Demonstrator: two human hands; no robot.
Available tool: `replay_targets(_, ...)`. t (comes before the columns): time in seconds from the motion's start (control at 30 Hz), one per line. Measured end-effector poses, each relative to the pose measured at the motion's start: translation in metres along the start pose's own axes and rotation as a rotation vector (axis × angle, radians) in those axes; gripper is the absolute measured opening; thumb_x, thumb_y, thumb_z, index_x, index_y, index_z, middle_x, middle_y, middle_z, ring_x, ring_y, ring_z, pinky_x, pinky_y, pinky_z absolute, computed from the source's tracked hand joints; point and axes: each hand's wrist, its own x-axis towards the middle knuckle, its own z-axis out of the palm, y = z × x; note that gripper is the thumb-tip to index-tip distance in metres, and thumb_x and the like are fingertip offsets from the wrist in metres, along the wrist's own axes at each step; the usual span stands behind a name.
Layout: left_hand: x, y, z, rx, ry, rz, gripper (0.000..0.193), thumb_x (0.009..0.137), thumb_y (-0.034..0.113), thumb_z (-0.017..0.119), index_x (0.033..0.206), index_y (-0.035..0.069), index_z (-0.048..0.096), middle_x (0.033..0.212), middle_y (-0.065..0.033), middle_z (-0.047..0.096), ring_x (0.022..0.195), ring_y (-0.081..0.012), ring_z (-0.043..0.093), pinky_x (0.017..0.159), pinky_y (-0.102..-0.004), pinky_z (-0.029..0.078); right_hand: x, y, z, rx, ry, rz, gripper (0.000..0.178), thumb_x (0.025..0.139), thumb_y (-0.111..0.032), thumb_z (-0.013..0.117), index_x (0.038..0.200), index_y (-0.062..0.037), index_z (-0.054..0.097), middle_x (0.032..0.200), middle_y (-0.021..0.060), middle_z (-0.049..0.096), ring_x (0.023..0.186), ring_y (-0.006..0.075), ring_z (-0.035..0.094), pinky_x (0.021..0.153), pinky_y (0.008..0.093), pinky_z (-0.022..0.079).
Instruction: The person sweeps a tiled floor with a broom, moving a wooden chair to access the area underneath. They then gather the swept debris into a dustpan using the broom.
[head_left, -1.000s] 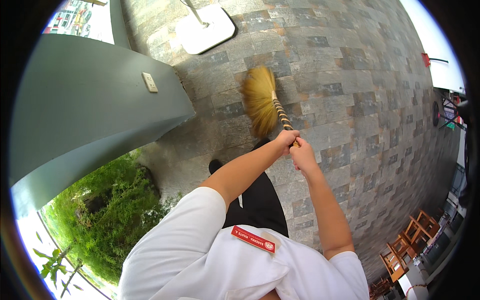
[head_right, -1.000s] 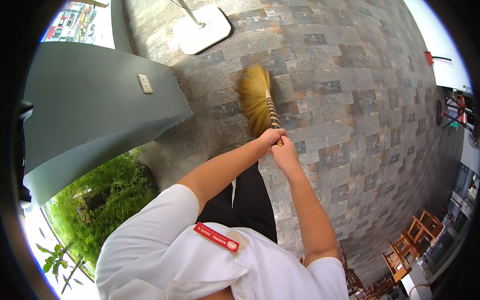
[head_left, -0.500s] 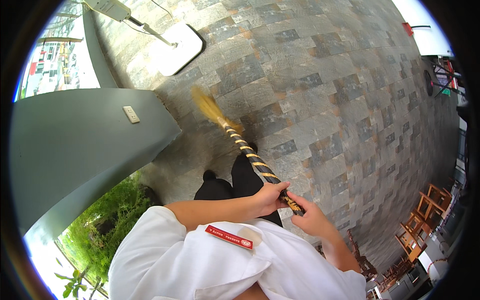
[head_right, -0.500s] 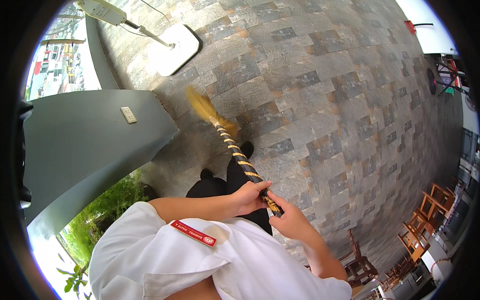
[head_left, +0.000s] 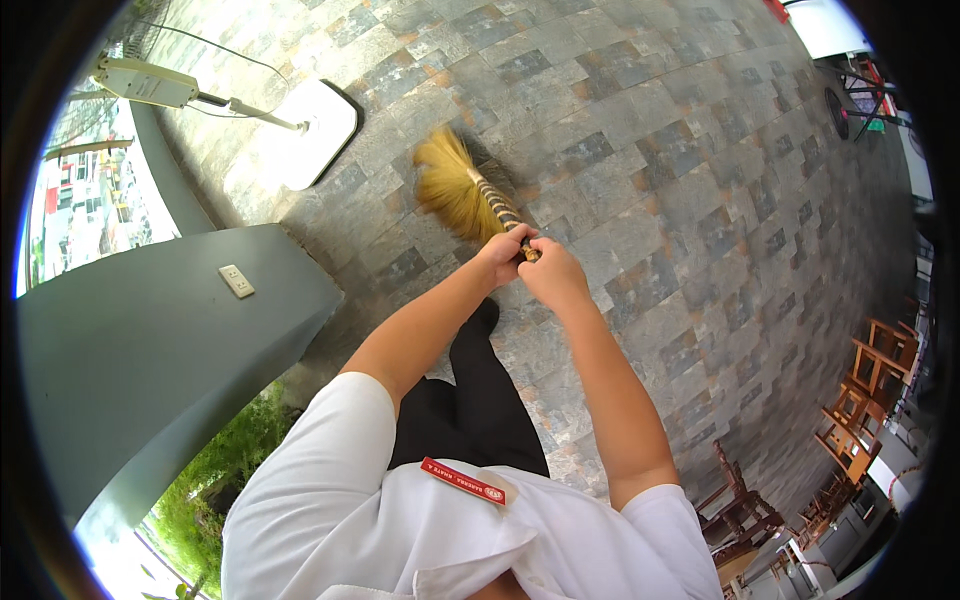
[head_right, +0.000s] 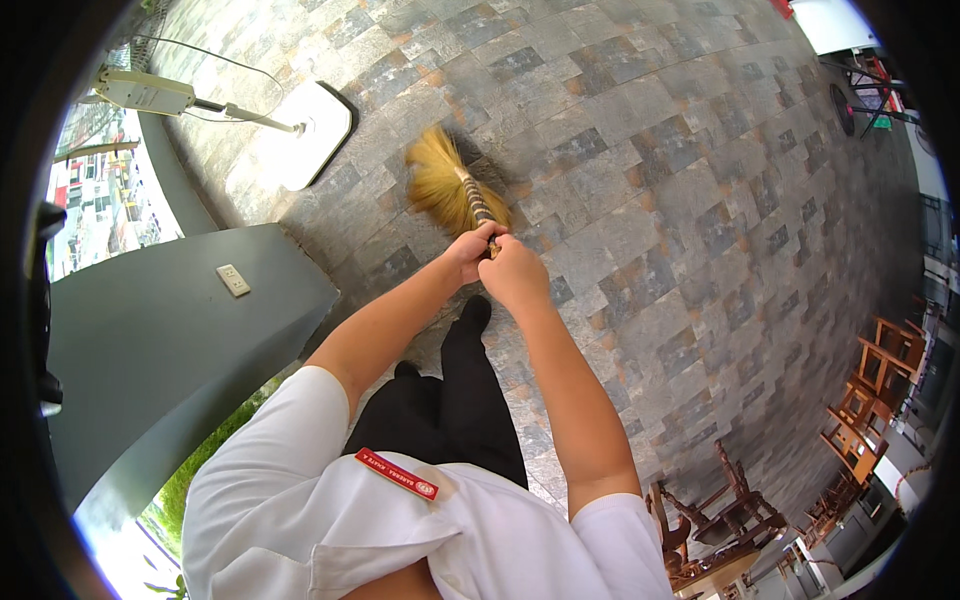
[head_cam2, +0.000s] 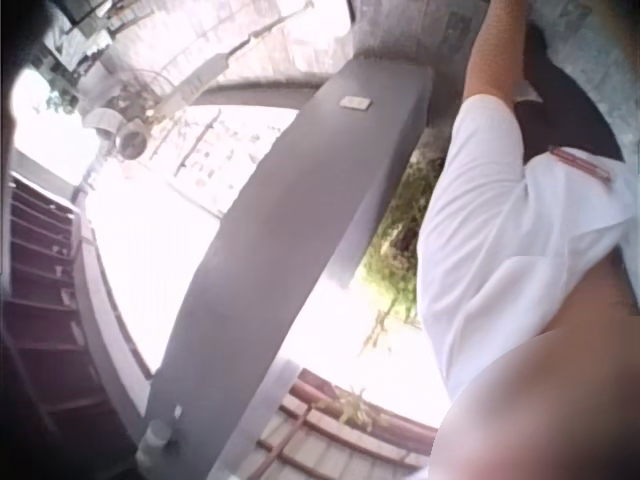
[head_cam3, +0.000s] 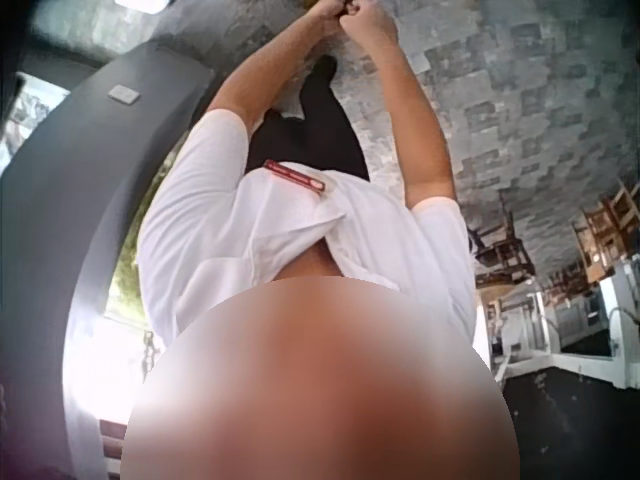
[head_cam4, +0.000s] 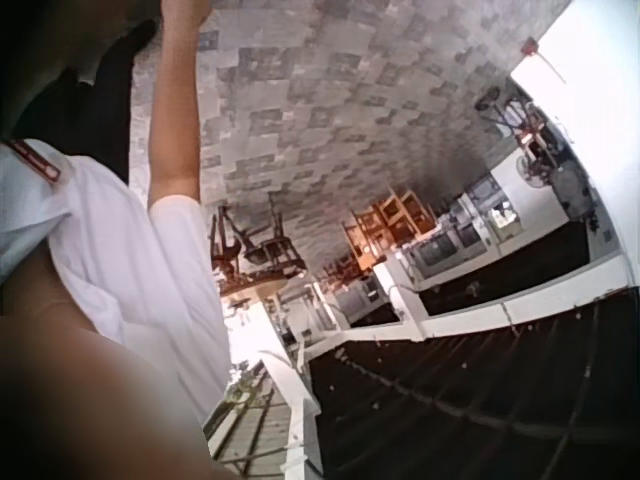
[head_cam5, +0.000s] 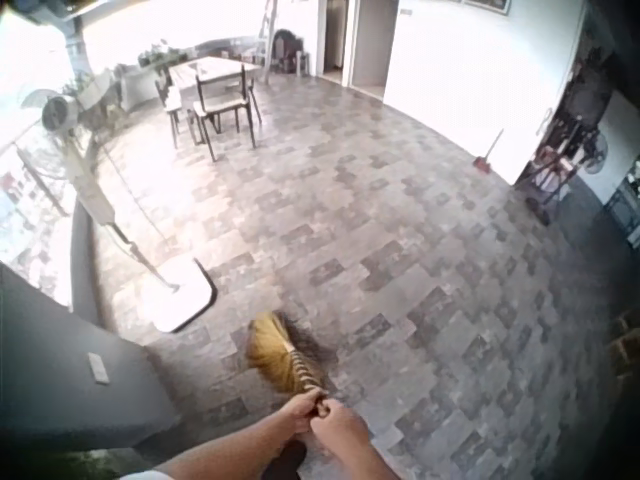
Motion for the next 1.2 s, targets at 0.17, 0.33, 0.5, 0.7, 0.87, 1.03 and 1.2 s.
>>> replay_targets(0.17, 0.006, 0.021, 0.018, 0.079, -0.142, -0.03, 0.012, 0.083, 0.017, 0.048, 0.082, 0.005, 0.047, 0.075, -0.0043, 0.051, 0.069, -0.0172, 0.052, 0.066, -0.0333, 0.044, -0.002, -0.001, -0.012, -0.042, 0.046, 0.009, 0.046, 0.066, -0.018, 0.054, 0.11, -0.0047, 0.049, 0.097, 0.0199, 0.057, 0.087, 0.0322, 0.056, 0.076, 0.0385, 0.044)
replay_targets(0.33, -0.04, 0.001, 0.032, 0.162, -0.246, -0.016, 0.013, 0.084, 0.016, 0.047, 0.089, 0.004, 0.044, 0.081, -0.0051, 0.052, 0.074, -0.0166, 0.052, 0.073, -0.0333, 0.043, -0.051, 0.021, -0.015, 0.347, 0.023, 0.004, 0.055, 0.071, -0.017, 0.056, 0.12, -0.0086, 0.034, 0.104, 0.0186, 0.054, 0.083, 0.032, 0.058, 0.067, 0.0393, 0.047)
replay_targets(0.5, -0.104, -0.062, 0.052, 0.606, -0.285, -0.075, 0.035, 0.085, 0.033, 0.05, 0.103, 0.004, 0.039, 0.093, -0.009, 0.05, 0.091, -0.0178, 0.048, 0.082, -0.0342, 0.039, -0.097, 0.08, -0.038, 1.376, -0.663, 0.264, 0.06, 0.078, -0.017, 0.055, 0.128, -0.0097, 0.022, 0.108, 0.0187, 0.05, 0.082, 0.0291, 0.059, 0.062, 0.0411, 0.051)
replay_targets(0.7, -0.15, -0.086, 0.039, 1.627, -0.883, -0.041, 0.062, 0.086, 0.047, 0.041, 0.126, 0.0, 0.03, 0.111, -0.0174, 0.044, 0.095, -0.0219, 0.048, 0.088, -0.0336, 0.036, -0.228, 0.153, -0.035, 1.447, -0.699, 0.198, 0.07, 0.075, -0.011, 0.062, 0.128, -0.0147, 0.016, 0.087, 0.0215, 0.054, 0.051, 0.0185, 0.055, 0.043, 0.0258, 0.044)
replay_targets(0.87, -0.154, -0.002, -0.036, 1.884, -0.477, -0.105, 0.044, 0.082, 0.038, 0.051, 0.11, 0.003, 0.049, 0.099, -0.011, 0.056, 0.088, -0.021, 0.055, 0.079, -0.0317, 0.042, -0.384, 0.18, -0.034, 1.376, -0.508, 0.664, 0.076, 0.073, -0.004, 0.061, 0.128, -0.0193, 0.012, 0.064, 0.0084, 0.046, 0.048, 0.0152, 0.044, 0.045, 0.0299, 0.039)
replay_targets(1.03, -0.16, 0.08, -0.105, 2.451, 0.128, -0.078, 0.042, 0.077, 0.038, 0.053, 0.105, 0.006, 0.052, 0.107, -0.0156, 0.052, 0.098, -0.0302, 0.052, 0.083, -0.0411, 0.04, -0.425, 0.189, 0.016, 1.029, -0.463, 0.504, 0.053, 0.07, 0.004, 0.057, 0.112, -0.0132, 0.029, 0.06, 0.0052, 0.044, 0.045, 0.0128, 0.041, 0.042, 0.0256, 0.035)
replay_targets(1.2, -0.156, 0.111, -0.119, 2.052, 0.124, -0.112, 0.036, 0.077, 0.031, 0.055, 0.099, 0.003, 0.055, 0.09, -0.0151, 0.058, 0.087, -0.0273, 0.057, 0.076, -0.0358, 0.044, -0.296, 0.223, 0.08, 1.815, -0.452, 1.461, 0.013, 0.074, -0.003, 0.051, 0.066, -0.0043, 0.042, 0.048, 0.0016, 0.041, 0.041, 0.0108, 0.044, 0.032, 0.0222, 0.032)
